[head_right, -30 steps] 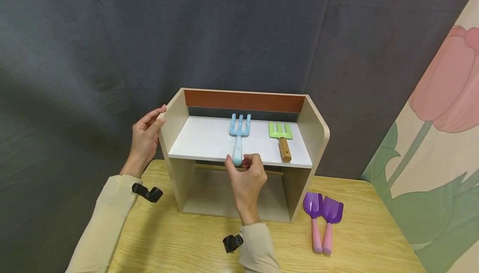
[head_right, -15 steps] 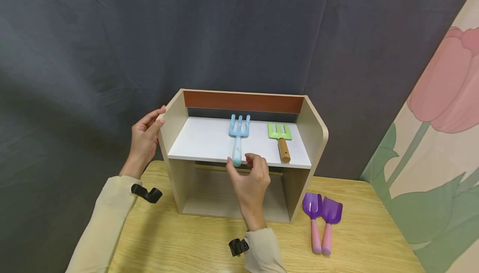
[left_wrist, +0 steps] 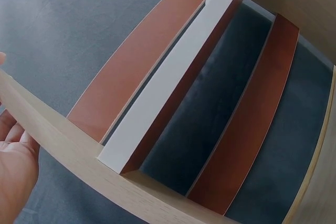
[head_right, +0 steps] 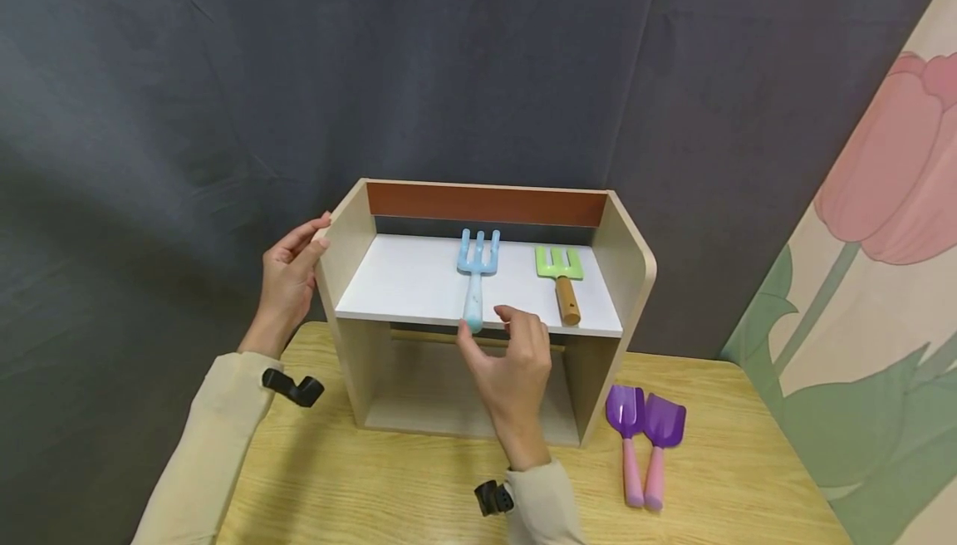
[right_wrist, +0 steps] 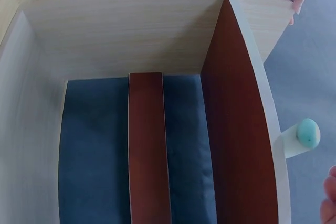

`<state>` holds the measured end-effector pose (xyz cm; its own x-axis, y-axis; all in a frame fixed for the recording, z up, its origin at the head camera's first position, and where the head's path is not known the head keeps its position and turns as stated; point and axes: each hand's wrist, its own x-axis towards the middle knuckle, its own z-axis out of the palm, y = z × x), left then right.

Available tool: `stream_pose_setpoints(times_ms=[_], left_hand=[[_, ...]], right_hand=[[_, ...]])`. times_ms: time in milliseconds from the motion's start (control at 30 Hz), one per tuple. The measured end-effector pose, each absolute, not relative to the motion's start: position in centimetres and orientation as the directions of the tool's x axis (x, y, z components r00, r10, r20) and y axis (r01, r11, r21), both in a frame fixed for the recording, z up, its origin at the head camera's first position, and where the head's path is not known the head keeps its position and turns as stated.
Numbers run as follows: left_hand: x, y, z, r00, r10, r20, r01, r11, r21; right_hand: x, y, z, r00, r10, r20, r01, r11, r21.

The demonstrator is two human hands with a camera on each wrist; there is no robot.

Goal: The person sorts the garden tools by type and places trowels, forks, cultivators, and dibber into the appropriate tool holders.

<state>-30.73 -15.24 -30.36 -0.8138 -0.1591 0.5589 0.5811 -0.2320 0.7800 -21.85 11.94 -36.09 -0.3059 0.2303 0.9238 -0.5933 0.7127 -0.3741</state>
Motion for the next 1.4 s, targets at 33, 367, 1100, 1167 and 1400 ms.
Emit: stream_pose_setpoints(times_ms=[33, 367, 1100, 1167, 1400], left_hand=[[-30.7, -15.2, -30.4, -0.813, -0.160, 0.559, 0.582, -0.232, 0.780], [-30.7, -15.3, -30.4, -0.810, -0.166, 0.563, 0.587, -0.235, 0.775], [-30.4, -15.2, -30.1, -0.846, -0.158, 0.510, 0.533, -0.219, 0.817], [-30.5, -15.2, -30.1, -0.844, -0.156, 0.513, 0.536, -0.213, 0.817], [-30.6, -15.2, -29.9, -0.842, -0.163, 0.515, 0.539, -0.205, 0.817]], right_hand=[[-21.7, 12.1, -36.0, -0.310, 0.220, 0.925, -0.595, 0.714, -0.370], [-20.8, 13.4, -35.9, -0.326, 0.150, 0.933, -0.587, 0.742, -0.325], [-19.3, 15.9, -36.4, -0.320, 0.110, 0.941, -0.586, 0.757, -0.288], [-19.2, 16.1, -36.6, -0.310, 0.111, 0.944, -0.592, 0.755, -0.283], [-19.0, 17.0, -37.0, -0.269, 0.114, 0.956, -0.609, 0.749, -0.260]])
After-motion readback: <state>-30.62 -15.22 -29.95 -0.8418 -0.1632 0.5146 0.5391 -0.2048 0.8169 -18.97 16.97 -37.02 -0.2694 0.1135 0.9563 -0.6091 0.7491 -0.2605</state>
